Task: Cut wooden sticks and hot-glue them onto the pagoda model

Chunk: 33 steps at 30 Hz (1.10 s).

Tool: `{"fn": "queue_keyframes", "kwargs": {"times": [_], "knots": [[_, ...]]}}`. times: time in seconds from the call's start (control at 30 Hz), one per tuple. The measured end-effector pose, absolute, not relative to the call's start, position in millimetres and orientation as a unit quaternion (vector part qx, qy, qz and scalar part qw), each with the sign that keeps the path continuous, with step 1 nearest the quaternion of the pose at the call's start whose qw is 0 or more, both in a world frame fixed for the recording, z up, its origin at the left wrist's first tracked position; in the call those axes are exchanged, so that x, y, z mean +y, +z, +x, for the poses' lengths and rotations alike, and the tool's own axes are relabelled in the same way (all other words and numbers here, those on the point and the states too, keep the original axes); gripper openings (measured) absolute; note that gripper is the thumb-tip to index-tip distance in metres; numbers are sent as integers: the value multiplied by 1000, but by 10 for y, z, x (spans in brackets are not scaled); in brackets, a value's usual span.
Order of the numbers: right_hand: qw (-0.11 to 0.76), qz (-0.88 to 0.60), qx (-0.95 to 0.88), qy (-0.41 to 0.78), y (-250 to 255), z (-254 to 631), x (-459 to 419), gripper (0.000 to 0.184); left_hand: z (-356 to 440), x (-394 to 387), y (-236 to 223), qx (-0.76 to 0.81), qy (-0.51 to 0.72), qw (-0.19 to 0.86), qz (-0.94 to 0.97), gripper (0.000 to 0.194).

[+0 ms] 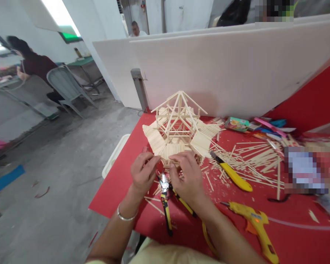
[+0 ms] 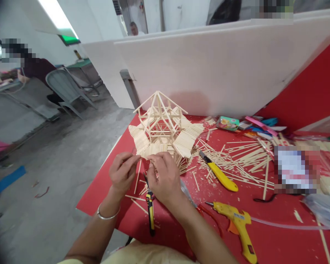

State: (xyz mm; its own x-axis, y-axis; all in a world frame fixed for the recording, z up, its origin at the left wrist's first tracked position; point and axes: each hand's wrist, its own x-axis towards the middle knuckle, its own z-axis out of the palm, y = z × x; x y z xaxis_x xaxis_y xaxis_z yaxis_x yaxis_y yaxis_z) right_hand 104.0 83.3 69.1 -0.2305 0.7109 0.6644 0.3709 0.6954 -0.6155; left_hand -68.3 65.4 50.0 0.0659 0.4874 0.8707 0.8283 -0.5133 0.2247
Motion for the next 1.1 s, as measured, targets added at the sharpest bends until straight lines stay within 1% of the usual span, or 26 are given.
{"fn": "queue_keyframes", "kwargs": {"times": [0.23,0.43,0.67,0.9,1.1], "knots": [[514,-338,-764,193,644,1095,795,29,-761,671,525,-455,-448,208,-740,20],[492,-343,-772,212,625,1120,787,30,-846,667,532,-441,-400,210,-775,30],[482,-348,-773,222,615,1110,803,33,-909,662,541,-435,-351,238,-794,29],[479,-350,-773,226,601,1120,800,34,-967,646,538,-423,-324,255,-807,37],[486,-344,-769,234,636,1092,808,33,-980,651,526,-418,-314,254,-814,39]]}}
